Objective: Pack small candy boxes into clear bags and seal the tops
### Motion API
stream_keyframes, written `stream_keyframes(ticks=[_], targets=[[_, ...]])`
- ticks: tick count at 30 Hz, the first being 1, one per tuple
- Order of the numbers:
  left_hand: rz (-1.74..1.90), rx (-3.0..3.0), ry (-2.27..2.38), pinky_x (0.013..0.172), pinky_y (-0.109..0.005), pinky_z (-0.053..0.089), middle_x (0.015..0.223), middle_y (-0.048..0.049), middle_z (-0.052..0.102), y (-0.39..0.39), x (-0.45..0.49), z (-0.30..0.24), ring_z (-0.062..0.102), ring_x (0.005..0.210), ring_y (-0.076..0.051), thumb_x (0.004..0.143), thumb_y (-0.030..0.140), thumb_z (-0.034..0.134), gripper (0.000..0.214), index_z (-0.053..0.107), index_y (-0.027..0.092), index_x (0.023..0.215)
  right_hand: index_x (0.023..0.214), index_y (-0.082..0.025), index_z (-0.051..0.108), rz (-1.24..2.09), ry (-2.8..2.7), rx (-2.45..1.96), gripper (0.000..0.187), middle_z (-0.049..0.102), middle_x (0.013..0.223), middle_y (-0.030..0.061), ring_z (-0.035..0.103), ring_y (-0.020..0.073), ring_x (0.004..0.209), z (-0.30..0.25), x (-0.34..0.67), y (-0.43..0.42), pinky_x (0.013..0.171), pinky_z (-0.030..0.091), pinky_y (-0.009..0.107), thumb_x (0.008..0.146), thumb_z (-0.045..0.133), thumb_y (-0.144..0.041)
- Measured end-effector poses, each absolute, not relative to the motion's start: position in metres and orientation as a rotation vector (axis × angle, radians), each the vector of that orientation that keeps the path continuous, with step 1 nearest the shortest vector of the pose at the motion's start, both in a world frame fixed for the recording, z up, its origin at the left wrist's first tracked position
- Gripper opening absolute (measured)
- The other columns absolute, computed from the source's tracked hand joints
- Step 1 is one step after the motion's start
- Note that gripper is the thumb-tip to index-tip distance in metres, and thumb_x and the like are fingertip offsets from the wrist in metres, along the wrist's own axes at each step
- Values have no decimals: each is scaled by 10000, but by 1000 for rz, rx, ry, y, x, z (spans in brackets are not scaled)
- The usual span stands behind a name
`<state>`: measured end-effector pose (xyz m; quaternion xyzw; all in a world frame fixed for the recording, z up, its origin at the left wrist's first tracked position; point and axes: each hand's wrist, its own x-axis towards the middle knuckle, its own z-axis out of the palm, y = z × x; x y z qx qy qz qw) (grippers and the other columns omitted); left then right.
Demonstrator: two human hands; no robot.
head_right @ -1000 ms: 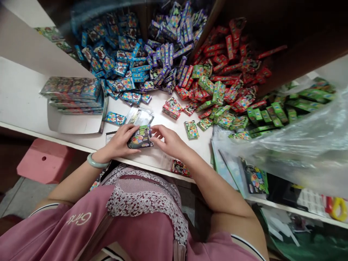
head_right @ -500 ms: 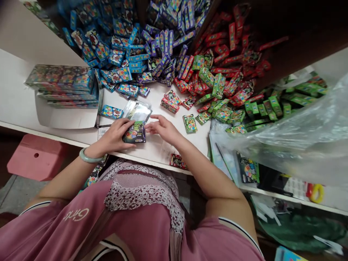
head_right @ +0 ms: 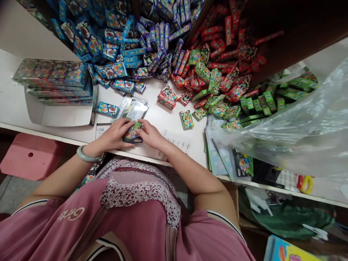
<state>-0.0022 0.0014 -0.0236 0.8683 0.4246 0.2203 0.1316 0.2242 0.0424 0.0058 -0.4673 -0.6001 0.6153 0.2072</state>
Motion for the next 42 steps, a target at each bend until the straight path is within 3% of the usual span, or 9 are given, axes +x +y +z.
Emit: stream_keyframes(ticks=[7, 12, 18, 25, 29, 33, 36, 39, 42], targets=[[845, 2560, 1264, 988, -511, 520, 1289, -177, 549, -5, -3, -5, 572, 1183, -340, 822, 620, 706, 952, 262, 222, 1563, 1224, -231, 588, 1571, -1634, -1194, 297, 738, 963, 33, 693, 149, 809, 27, 245, 84, 822, 590, 361, 960, 527, -352], [1074, 2570, 1146, 988, -495, 528, 1305, -154, 558, -18, -1, 18, 586, 1176, -315, 836, 675, 659, 992, 187, 262, 1605, 1107, -199, 705, 1126, -2287, -1033, 207, 738, 1147, 84, 664, 225, 1074, 24, 178, 131, 987, 508, 415, 931, 611, -255], [1201, 2602, 1181, 958, -490, 547, 1284, -161, 572, -26, -8, 20, 607, 1145, -314, 826, 688, 661, 1008, 202, 245, 1607, 1106, -81, 695, 816, -2881, -1040, 387, 653, 1292, 221, 562, 344, 1237, 30, 87, 129, 1034, 431, 447, 844, 766, -358], [1160, 2528, 1208, 975, -503, 533, 1293, -145, 577, -24, -13, 18, 608, 1143, -324, 796, 696, 690, 1021, 209, 289, 1599, 890, -200, 547, 1351, -2051, -1289, 149, 658, 931, 25, 629, 185, 875, 23, 130, 136, 818, 510, 335, 837, 671, -262], [1198, 2449, 1330, 990, -498, 531, 1284, -135, 550, -15, -14, 17, 592, 1142, -318, 788, 654, 729, 999, 253, 294, 1589, 1016, -232, 476, 1490, -1673, -1469, 263, 596, 856, -16, 639, 173, 775, 15, 204, 122, 728, 555, 352, 816, 644, -266], [1119, 2323, 1511, 1045, -529, 504, 1284, -122, 518, -2, -12, 12, 560, 1181, -326, 769, 616, 764, 975, 303, 285, 1562, 1069, -215, 515, 1089, -2097, -1644, 255, 651, 881, 53, 667, 260, 913, 12, 250, 95, 890, 551, 493, 847, 633, -262], [1043, 2262, 1565, 1071, -540, 489, 1279, -115, 511, 5, -11, 9, 549, 1204, -329, 754, 622, 777, 967, 337, 271, 1540, 1204, -209, 548, 868, -2441, -1461, 436, 634, 1276, 176, 563, 364, 1271, 14, 262, 89, 1060, 469, 593, 827, 717, -346], [1010, 2255, 1550, 1072, -520, 496, 1276, -110, 510, 8, -11, 7, 552, 1206, -317, 732, 652, 784, 974, 364, 264, 1521, 1362, -249, 489, 830, -2671, -1157, 755, 435, 1554, 154, 363, 373, 1476, 13, 265, 100, 1193, 347, 602, 704, 849, -333], [934, 2260, 1546, 1065, -516, 503, 1276, -105, 510, 9, -9, 8, 551, 1203, -315, 718, 636, 800, 962, 390, 265, 1506, 1311, -224, 536, 900, -2781, -1015, 680, 520, 1452, 145, 461, 342, 1392, 12, 267, 111, 1182, 384, 543, 706, 835, -302]])
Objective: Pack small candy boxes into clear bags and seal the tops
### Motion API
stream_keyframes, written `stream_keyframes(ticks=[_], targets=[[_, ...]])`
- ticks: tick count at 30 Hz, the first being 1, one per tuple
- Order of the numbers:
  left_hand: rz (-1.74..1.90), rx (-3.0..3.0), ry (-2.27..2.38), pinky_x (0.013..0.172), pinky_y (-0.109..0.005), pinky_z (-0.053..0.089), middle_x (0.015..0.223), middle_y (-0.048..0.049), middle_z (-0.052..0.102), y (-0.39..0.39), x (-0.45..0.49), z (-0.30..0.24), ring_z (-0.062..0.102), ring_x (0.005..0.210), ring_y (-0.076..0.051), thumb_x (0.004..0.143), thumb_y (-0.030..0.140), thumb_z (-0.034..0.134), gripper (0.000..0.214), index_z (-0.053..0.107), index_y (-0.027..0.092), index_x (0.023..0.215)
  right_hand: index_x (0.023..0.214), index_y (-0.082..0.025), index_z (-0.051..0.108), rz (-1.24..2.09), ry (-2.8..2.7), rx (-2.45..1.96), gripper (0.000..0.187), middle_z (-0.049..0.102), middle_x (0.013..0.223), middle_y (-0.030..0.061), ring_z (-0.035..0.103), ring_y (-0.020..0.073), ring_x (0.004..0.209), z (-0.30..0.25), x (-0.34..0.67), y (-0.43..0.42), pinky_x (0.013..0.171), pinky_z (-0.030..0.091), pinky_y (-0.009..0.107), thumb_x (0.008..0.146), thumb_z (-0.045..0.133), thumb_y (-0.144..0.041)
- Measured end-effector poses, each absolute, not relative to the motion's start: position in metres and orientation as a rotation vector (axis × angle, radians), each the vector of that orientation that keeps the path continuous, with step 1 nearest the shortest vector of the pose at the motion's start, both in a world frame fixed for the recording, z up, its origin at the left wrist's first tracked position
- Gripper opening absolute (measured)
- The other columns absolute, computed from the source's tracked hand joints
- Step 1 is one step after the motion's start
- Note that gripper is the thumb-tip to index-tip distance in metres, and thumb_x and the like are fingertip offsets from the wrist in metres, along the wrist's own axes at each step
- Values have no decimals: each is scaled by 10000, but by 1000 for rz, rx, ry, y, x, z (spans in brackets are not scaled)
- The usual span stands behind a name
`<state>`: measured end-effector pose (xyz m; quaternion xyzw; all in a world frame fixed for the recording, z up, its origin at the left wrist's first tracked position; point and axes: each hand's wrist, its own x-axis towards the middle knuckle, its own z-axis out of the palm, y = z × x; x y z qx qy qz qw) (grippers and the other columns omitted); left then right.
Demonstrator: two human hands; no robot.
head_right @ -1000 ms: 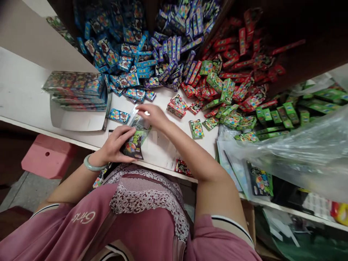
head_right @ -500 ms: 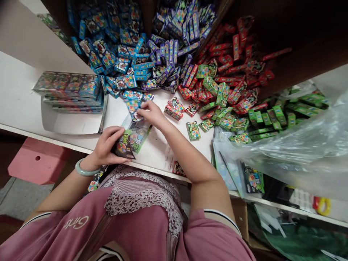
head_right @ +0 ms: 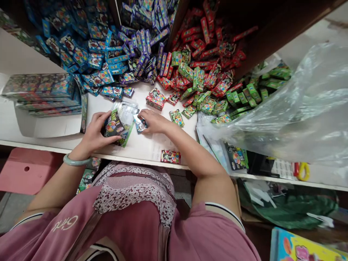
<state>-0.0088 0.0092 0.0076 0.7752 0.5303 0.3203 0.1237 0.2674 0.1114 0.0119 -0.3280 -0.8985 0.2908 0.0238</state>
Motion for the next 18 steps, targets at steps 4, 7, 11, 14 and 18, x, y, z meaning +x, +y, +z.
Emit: stream_keyframes(ticks=[4, 7, 11, 14, 18], targets=[[827, 2266, 1547, 1049, -508, 512, 1269, -106, 515, 8, -4, 7, 552, 1191, -319, 708, 561, 828, 935, 421, 252, 1490, 1286, -190, 531, 720, -2490, -1141, 598, 536, 1340, 157, 501, 338, 1297, 24, 279, 105, 1123, 432, 529, 755, 767, -330], [784, 2281, 1499, 1045, -517, 504, 1284, -116, 511, 9, 0, 6, 550, 1192, -326, 706, 536, 834, 943, 411, 247, 1497, 1332, -227, 487, 581, -2374, -1128, 641, 489, 1371, 145, 453, 354, 1325, 43, 285, 88, 1124, 407, 566, 771, 757, -378], [744, 2320, 1427, 1055, -535, 484, 1308, -134, 509, 10, 4, 5, 539, 1212, -342, 715, 521, 831, 945, 395, 247, 1506, 1322, -229, 496, 595, -2567, -1014, 635, 488, 1343, 138, 459, 360, 1293, 58, 282, 72, 1102, 416, 569, 765, 773, -358], [730, 2332, 1409, 1058, -534, 479, 1318, -139, 506, 9, 4, 4, 531, 1226, -347, 722, 534, 824, 944, 385, 248, 1508, 1299, -224, 513, 625, -2663, -992, 637, 498, 1326, 143, 472, 367, 1254, 57, 279, 71, 1071, 435, 563, 748, 797, -371], [759, 2372, 1359, 1050, -527, 484, 1318, -146, 509, 8, 3, 0, 531, 1227, -347, 736, 577, 804, 962, 360, 245, 1522, 1301, -202, 515, 579, -2625, -1050, 642, 490, 1335, 164, 453, 381, 1275, 54, 277, 72, 1065, 425, 564, 761, 795, -408]])
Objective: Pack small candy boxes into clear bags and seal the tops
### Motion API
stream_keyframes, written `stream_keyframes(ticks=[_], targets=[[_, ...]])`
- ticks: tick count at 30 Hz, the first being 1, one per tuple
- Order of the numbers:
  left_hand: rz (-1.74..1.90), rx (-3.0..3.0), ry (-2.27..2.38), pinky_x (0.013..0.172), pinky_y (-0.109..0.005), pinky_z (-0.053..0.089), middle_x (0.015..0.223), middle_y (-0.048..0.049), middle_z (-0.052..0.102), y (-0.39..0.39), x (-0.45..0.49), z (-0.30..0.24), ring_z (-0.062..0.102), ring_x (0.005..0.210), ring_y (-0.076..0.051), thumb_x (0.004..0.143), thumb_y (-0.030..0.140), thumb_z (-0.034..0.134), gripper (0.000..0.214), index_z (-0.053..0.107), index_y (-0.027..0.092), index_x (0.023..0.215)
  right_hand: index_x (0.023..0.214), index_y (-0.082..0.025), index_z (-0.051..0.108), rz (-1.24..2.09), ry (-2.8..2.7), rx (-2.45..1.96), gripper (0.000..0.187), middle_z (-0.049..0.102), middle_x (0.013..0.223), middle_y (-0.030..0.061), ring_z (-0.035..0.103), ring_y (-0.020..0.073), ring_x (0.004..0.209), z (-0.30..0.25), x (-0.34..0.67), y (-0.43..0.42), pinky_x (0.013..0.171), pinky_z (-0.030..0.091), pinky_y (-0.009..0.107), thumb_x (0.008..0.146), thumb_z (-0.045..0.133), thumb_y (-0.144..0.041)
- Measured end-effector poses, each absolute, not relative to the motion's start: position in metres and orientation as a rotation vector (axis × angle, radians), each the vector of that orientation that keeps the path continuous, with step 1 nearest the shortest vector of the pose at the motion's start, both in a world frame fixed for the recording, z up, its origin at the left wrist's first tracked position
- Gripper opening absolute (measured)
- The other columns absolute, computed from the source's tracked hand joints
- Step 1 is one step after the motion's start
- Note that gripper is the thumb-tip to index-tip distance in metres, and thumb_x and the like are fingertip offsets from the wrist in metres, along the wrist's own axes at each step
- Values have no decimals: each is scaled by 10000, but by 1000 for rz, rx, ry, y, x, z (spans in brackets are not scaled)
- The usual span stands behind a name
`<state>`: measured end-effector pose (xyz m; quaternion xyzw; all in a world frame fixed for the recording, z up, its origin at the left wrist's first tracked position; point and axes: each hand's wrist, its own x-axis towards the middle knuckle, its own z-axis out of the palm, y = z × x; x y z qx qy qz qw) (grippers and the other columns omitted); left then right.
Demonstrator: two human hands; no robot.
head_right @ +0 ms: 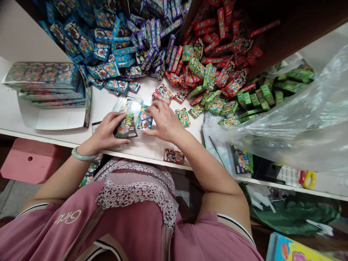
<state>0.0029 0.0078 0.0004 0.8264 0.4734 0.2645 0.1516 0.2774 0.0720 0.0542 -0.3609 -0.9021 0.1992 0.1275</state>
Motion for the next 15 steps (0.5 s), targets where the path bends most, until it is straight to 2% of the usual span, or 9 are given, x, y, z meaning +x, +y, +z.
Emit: stream_keyframes(ticks=[11, 15], targets=[[850, 2472, 1302, 1001, -506, 513, 1293, -159, 538, 5, 9, -3, 563, 1192, -341, 768, 636, 757, 947, 353, 233, 1524, 1277, -166, 538, 657, -2803, -825, 623, 533, 1306, 168, 490, 347, 1221, 57, 277, 70, 1043, 454, 528, 773, 786, -437], [842, 2455, 1320, 993, -499, 523, 1272, -153, 548, 3, 7, -3, 575, 1177, -334, 763, 649, 756, 941, 373, 234, 1516, 1360, -158, 476, 674, -2768, -860, 742, 515, 1332, 180, 483, 350, 1241, 55, 277, 69, 1065, 443, 535, 748, 799, -427]])
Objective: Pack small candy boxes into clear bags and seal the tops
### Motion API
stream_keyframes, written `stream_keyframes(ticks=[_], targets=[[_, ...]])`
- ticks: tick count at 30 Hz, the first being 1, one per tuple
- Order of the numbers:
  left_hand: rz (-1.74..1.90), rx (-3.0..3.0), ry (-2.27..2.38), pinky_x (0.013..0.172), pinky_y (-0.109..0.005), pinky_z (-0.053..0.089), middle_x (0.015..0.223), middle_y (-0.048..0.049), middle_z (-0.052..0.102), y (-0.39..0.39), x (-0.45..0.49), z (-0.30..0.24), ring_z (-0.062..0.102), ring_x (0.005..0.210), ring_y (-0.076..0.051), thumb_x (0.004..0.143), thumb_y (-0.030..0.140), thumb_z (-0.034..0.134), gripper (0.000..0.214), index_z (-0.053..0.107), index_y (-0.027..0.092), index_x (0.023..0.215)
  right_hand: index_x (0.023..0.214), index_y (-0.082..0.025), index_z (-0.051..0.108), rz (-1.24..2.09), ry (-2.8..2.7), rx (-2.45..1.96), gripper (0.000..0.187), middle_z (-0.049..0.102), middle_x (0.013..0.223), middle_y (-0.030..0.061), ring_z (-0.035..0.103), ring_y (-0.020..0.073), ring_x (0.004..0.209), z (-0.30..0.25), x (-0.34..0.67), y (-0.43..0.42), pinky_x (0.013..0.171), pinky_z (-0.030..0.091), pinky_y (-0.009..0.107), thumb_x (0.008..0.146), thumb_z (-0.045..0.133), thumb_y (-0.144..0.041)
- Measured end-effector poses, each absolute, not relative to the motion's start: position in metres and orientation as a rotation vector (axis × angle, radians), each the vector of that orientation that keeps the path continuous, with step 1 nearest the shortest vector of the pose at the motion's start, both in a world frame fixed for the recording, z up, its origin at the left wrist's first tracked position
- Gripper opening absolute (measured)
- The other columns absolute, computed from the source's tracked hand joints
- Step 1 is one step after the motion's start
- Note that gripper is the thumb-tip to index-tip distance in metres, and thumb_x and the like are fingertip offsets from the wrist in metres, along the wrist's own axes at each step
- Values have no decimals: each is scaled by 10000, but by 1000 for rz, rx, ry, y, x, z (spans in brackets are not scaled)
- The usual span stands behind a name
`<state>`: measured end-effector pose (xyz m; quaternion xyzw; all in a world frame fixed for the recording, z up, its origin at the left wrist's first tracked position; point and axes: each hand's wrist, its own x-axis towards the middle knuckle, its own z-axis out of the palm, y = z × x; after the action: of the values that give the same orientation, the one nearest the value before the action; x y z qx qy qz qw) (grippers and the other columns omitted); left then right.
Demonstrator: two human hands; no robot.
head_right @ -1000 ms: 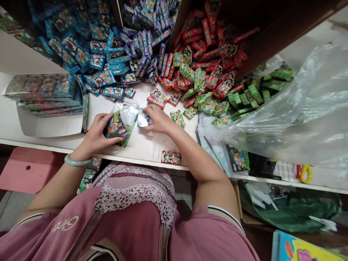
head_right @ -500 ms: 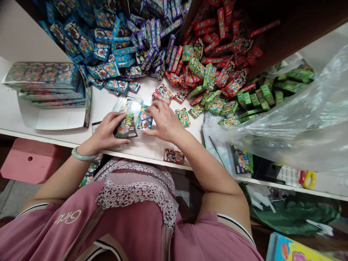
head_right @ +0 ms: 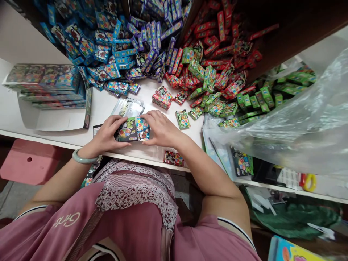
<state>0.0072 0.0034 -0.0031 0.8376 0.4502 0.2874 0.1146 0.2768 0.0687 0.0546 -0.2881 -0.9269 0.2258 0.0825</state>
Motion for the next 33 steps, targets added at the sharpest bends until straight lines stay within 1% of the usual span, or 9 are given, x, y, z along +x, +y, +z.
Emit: stream_keyframes(ticks=[2, 9, 13, 19, 23, 27, 30, 33], targets=[[847, 2451, 1317, 991, -497, 525, 1274, -151, 549, 3, 7, -3, 576, 1173, -332, 765, 648, 755, 934, 378, 237, 1514, 1383, -171, 456, 701, -2761, -843, 781, 512, 1336, 177, 479, 353, 1244, 54, 277, 70, 1067, 439, 542, 731, 808, -419], [883, 2437, 1309, 980, -486, 533, 1262, -143, 545, 3, 9, -4, 578, 1155, -318, 780, 676, 724, 931, 367, 247, 1526, 1338, -190, 479, 786, -2762, -778, 752, 524, 1299, 158, 488, 350, 1217, 57, 277, 77, 1054, 442, 544, 711, 823, -423], [937, 2423, 1318, 992, -494, 524, 1271, -150, 543, 3, 10, -6, 571, 1164, -324, 775, 679, 728, 943, 369, 241, 1530, 1360, -215, 460, 786, -2746, -769, 745, 506, 1313, 146, 475, 348, 1239, 58, 277, 80, 1058, 444, 547, 729, 810, -399], [905, 2364, 1352, 986, -497, 524, 1269, -142, 541, 1, 10, -8, 576, 1152, -320, 754, 648, 766, 961, 360, 264, 1536, 1343, -179, 440, 823, -2768, -767, 724, 494, 1322, 170, 476, 346, 1262, 59, 277, 80, 1073, 458, 542, 738, 791, -367], [920, 2383, 1337, 990, -508, 521, 1283, -155, 538, 1, 9, -8, 574, 1164, -328, 764, 618, 772, 961, 348, 255, 1546, 1340, -192, 408, 850, -2746, -756, 723, 471, 1350, 174, 462, 349, 1299, 57, 277, 80, 1098, 447, 547, 742, 783, -347], [889, 2385, 1315, 989, -507, 522, 1286, -147, 539, 0, 9, -8, 571, 1164, -326, 761, 598, 783, 961, 342, 269, 1548, 1306, -205, 423, 867, -2775, -706, 708, 491, 1316, 152, 480, 342, 1266, 57, 275, 83, 1079, 464, 533, 712, 790, -321], [882, 2383, 1317, 975, -495, 530, 1257, -141, 548, 0, 9, -8, 580, 1136, -317, 759, 597, 784, 956, 348, 264, 1542, 1274, -185, 434, 883, -2788, -696, 701, 500, 1292, 161, 492, 333, 1228, 56, 272, 83, 1052, 481, 513, 695, 798, -338], [887, 2408, 1295, 963, -493, 532, 1236, -145, 560, -1, 9, -8, 587, 1113, -315, 773, 592, 773, 937, 357, 244, 1538, 1299, -176, 429, 876, -2799, -726, 729, 501, 1290, 166, 488, 338, 1216, 55, 270, 81, 1054, 473, 525, 690, 797, -337]])
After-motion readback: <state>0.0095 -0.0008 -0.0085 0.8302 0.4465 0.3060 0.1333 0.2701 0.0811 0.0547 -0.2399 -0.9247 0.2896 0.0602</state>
